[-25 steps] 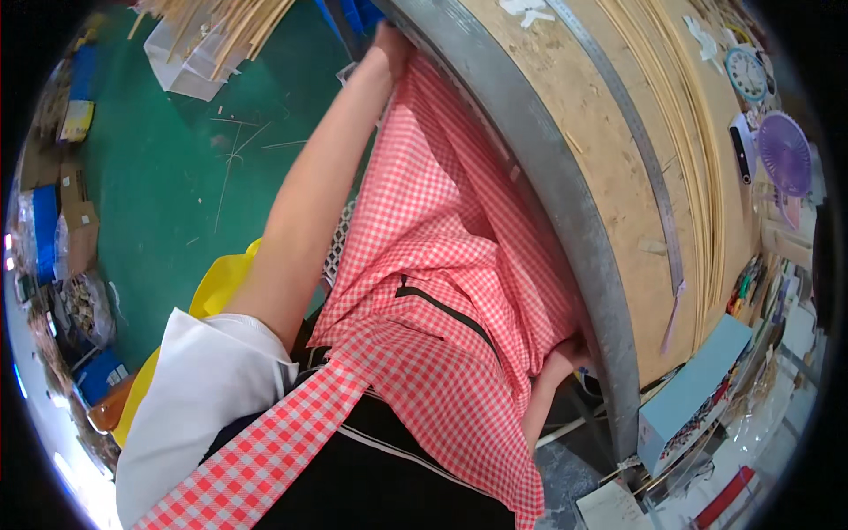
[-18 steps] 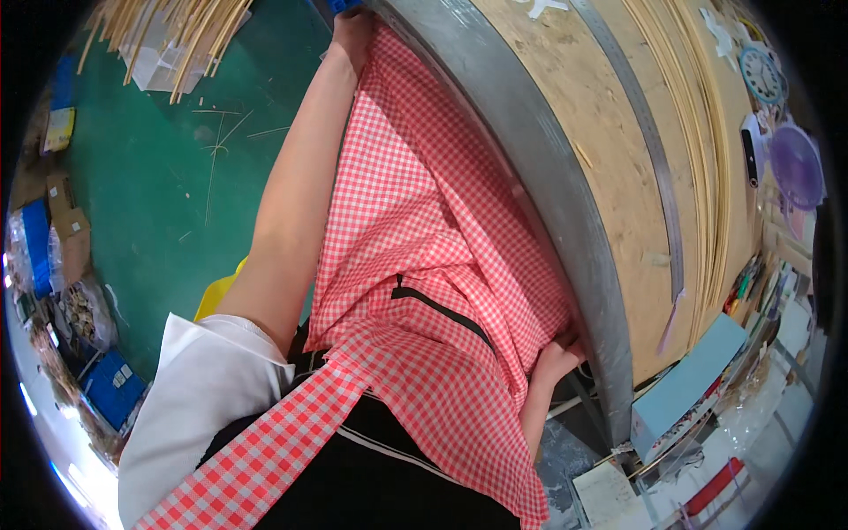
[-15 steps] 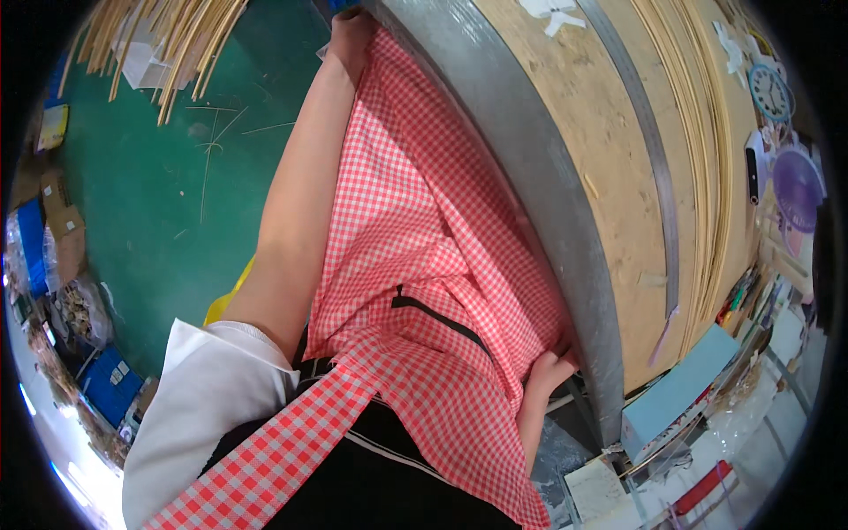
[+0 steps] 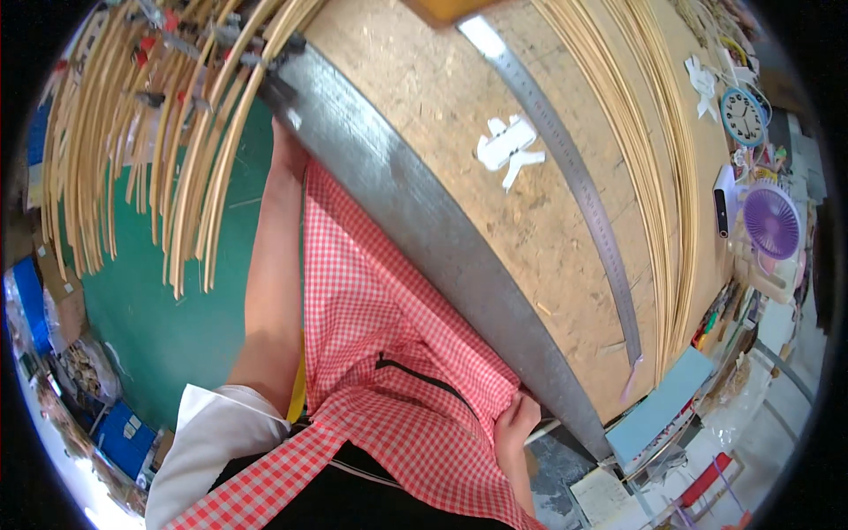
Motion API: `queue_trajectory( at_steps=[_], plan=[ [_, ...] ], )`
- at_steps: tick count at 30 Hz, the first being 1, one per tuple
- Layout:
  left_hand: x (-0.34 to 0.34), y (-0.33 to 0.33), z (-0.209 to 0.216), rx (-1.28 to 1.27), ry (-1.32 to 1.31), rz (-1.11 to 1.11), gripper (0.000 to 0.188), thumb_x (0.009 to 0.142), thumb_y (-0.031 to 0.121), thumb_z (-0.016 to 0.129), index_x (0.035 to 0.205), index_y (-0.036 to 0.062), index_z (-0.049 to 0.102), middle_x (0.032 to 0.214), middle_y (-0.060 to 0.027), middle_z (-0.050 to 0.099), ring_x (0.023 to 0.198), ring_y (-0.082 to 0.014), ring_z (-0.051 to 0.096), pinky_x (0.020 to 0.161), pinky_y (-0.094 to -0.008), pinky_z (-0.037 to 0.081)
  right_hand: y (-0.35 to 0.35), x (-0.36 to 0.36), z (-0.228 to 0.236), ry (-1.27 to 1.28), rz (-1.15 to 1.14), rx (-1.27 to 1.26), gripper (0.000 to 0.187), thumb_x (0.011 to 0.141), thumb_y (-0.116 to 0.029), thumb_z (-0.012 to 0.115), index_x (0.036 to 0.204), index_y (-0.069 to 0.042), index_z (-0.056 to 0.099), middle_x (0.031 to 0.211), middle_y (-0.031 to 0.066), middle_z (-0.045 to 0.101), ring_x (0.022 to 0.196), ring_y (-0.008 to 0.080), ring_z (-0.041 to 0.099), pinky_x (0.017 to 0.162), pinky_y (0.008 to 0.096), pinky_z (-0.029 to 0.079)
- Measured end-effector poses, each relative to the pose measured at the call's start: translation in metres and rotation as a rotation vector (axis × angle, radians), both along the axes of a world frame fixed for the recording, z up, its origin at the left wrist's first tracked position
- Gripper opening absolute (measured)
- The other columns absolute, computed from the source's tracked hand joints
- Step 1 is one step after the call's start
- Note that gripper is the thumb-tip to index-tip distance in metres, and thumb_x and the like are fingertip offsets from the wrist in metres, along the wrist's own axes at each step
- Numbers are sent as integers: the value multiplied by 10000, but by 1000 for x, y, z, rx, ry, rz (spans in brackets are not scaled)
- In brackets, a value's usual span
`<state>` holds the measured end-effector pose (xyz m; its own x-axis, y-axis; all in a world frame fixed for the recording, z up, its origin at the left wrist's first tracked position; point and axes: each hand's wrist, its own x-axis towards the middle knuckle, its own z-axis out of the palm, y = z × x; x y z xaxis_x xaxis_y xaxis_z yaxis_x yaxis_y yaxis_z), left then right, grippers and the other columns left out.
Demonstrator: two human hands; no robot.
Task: The person sits at a workbench in a workshop and repeatedly sharpens thin wooden sticks. They hold a stick in their left hand and use a small metal file in their right hand to smooth the tip. The person works on multiple sticks one by one, occasionally pausing to inspect the tip or switch to a new stick from a pile on the table.
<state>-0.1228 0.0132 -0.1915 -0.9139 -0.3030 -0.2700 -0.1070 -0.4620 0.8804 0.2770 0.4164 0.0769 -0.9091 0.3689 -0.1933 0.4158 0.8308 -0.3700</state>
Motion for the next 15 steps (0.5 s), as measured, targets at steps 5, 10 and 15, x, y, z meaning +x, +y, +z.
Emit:
queue_trajectory(
  at_steps=[5,10,15],
  plan=[
    [41,-107,-23,-272,-215,119,383,927,340,530,1094,10,628,968,-52,635,852,-214,584,778,-318,460,-45,-35,4,60,165,-402,34,832,40,502,849,22,525,894,251,552,821,420,562,695,446,458],
    [125,-95,-21,-903,-562,-270,300,931,229,542,848,-52,603,765,-88,603,707,-143,535,635,-328,460,-51,-68,-22,-10,201,-177,67,817,-1,547,880,20,552,893,232,574,787,402,560,686,445,449],
    [207,-92,-95,-859,-483,-677,321,927,231,523,1087,-41,581,931,-165,650,837,-224,632,736,-351,490,-40,-81,-28,-147,349,-159,179,789,-12,536,960,41,549,928,249,567,862,412,559,738,471,449]
  ],
)
